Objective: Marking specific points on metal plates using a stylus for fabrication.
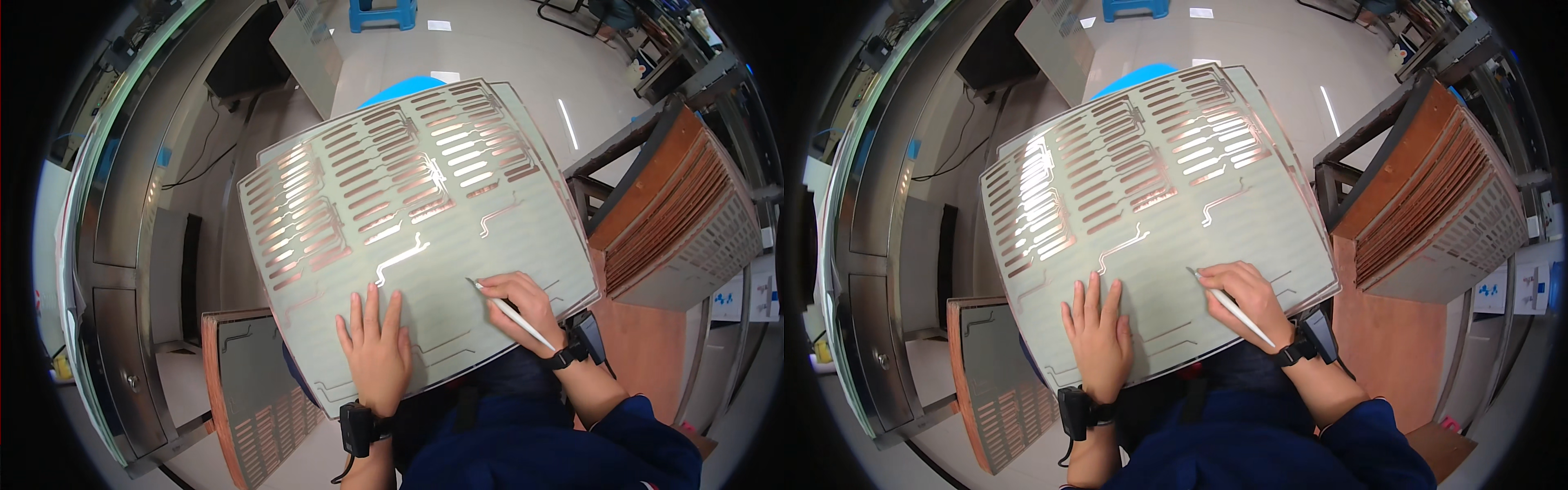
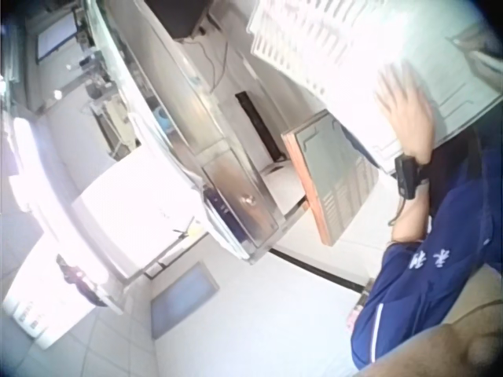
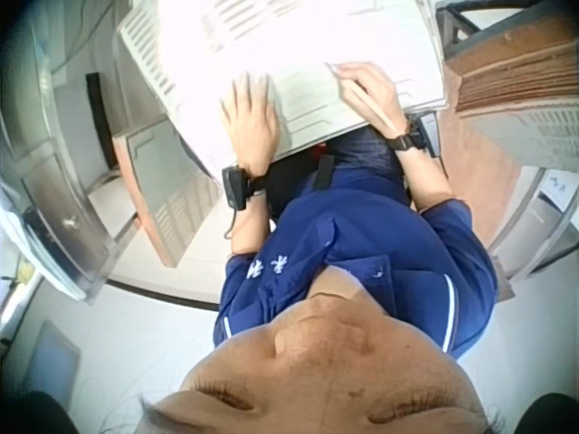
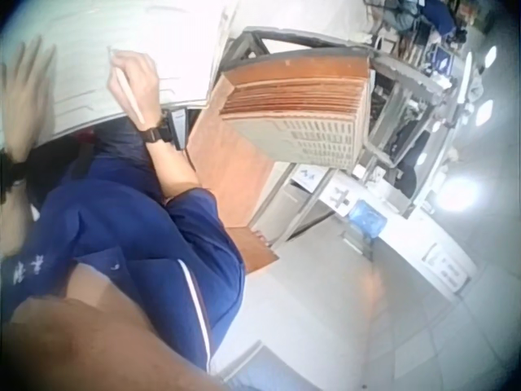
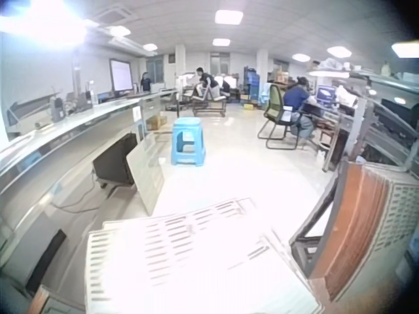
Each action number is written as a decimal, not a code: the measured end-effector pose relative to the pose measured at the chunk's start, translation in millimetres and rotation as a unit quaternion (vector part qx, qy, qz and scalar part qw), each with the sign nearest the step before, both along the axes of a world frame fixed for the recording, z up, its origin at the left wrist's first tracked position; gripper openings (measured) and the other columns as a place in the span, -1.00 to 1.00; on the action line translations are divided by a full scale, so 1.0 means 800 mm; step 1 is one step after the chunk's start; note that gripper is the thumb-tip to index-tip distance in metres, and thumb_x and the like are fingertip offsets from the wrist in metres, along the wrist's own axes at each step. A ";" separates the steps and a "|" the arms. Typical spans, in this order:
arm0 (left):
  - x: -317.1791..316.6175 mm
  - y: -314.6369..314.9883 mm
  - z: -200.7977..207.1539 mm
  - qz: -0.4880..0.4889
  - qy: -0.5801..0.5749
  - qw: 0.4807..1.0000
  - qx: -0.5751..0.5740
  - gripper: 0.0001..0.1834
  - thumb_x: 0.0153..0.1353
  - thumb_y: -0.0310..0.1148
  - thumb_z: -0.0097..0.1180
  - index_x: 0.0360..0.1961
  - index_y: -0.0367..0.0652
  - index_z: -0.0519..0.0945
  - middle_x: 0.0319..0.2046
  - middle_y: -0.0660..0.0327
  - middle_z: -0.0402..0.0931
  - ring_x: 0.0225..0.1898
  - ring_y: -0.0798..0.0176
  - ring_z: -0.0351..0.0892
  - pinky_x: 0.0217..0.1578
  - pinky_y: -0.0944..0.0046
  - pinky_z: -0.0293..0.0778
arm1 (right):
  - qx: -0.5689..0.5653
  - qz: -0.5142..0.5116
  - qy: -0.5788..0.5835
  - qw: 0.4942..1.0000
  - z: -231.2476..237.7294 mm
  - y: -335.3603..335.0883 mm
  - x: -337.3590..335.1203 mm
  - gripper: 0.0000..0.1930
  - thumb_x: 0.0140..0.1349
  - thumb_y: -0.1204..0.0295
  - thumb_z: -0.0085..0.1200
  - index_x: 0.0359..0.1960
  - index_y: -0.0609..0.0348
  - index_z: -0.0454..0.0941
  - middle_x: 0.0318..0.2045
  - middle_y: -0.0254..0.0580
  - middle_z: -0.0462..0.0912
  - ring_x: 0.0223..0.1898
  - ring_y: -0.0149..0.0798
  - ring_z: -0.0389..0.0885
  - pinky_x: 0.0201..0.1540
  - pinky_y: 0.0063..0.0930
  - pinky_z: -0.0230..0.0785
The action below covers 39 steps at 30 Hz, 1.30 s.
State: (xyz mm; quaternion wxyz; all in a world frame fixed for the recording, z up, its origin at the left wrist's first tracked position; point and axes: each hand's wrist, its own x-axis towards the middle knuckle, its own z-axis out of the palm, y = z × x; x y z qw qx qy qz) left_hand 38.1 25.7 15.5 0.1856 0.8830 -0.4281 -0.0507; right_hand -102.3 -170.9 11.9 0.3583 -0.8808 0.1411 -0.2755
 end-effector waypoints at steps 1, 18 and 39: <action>0.000 0.000 0.000 0.002 0.000 1.000 0.003 -0.42 0.20 -0.46 0.06 0.30 -0.02 0.41 0.38 0.03 0.19 0.43 -0.14 0.05 0.38 -0.29 -0.13 | -0.001 -0.002 0.000 1.000 0.000 0.000 0.000 -0.74 -0.02 0.68 0.22 -0.24 0.22 0.60 -0.20 -0.13 0.70 -0.22 -0.11 0.66 -0.08 -0.32 0.47; 0.001 -0.021 -0.005 0.073 -0.025 0.997 0.011 -0.38 0.27 -0.38 0.02 0.38 -0.13 0.27 0.42 -0.05 0.10 0.47 -0.17 -0.05 0.39 -0.26 -0.15 | 0.126 -0.057 -0.023 0.990 -0.002 -0.001 -0.012 -0.82 0.13 0.65 0.16 -0.21 0.28 0.59 -0.16 -0.08 0.69 -0.19 -0.23 0.67 -0.06 -0.44 0.49; -0.081 -0.062 -0.005 -0.332 0.099 0.932 -0.108 -0.58 0.13 -0.43 0.24 0.06 -0.10 0.58 0.14 0.15 0.47 0.25 0.03 0.38 0.21 -0.06 0.34 | 0.126 0.047 0.044 0.990 0.011 -0.024 -0.091 -0.75 0.01 0.57 0.23 -0.22 0.17 0.60 -0.14 -0.11 0.67 -0.10 -0.09 0.65 0.01 -0.29 0.47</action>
